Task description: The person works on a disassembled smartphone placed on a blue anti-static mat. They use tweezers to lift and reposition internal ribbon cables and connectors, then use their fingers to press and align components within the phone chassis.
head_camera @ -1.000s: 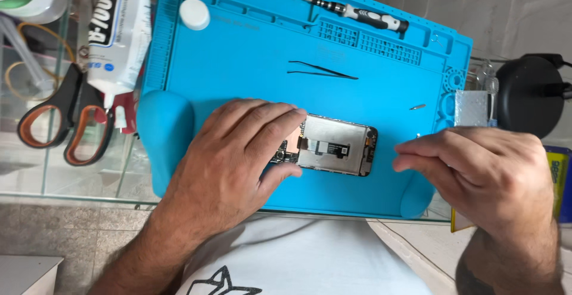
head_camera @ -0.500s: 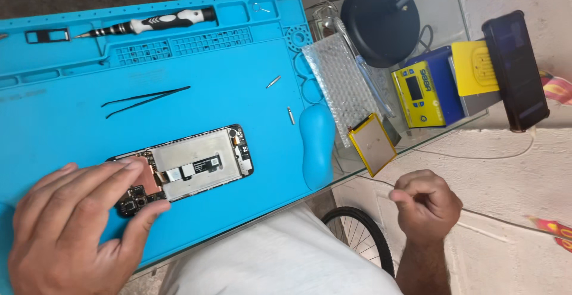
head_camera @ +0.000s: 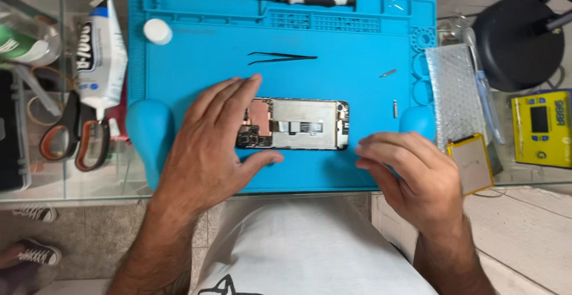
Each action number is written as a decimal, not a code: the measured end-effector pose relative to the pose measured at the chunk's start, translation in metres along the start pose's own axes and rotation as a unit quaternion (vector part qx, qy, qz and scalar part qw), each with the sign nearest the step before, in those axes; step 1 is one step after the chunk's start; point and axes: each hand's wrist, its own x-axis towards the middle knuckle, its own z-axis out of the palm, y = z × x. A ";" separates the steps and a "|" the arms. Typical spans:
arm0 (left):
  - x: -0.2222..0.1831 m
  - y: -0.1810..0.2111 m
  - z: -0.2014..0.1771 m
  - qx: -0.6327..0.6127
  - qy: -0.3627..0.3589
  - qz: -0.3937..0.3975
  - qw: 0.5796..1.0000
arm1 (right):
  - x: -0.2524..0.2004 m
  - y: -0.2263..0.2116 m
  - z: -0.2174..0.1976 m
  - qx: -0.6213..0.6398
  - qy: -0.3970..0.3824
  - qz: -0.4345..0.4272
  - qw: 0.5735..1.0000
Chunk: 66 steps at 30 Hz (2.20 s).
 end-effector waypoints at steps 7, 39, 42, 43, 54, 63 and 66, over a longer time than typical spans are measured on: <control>-0.008 -0.004 0.000 -0.063 0.102 0.095 0.988 | 0.083 -0.012 0.040 -0.120 -0.126 -0.183 0.968; 0.015 0.011 0.000 0.033 0.070 0.199 0.977 | 0.009 0.029 0.009 -0.093 0.025 -0.057 0.994; 0.028 0.026 -0.002 0.060 0.104 0.248 0.961 | 0.008 0.025 0.010 -0.097 0.018 -0.028 0.995; 0.032 0.031 -0.003 0.100 0.101 0.257 0.956 | 0.007 0.024 0.011 -0.100 0.023 -0.021 0.994; 0.079 0.033 0.005 0.234 0.016 0.326 0.916 | 0.004 0.024 0.014 -0.073 0.028 0.044 0.996; 0.081 0.019 0.020 0.141 0.007 0.298 0.944 | 0.008 0.025 0.017 -0.072 0.007 0.076 0.994; 0.079 0.016 0.022 0.125 0.021 0.278 0.952 | 0.009 0.024 0.019 -0.070 0.012 0.085 0.994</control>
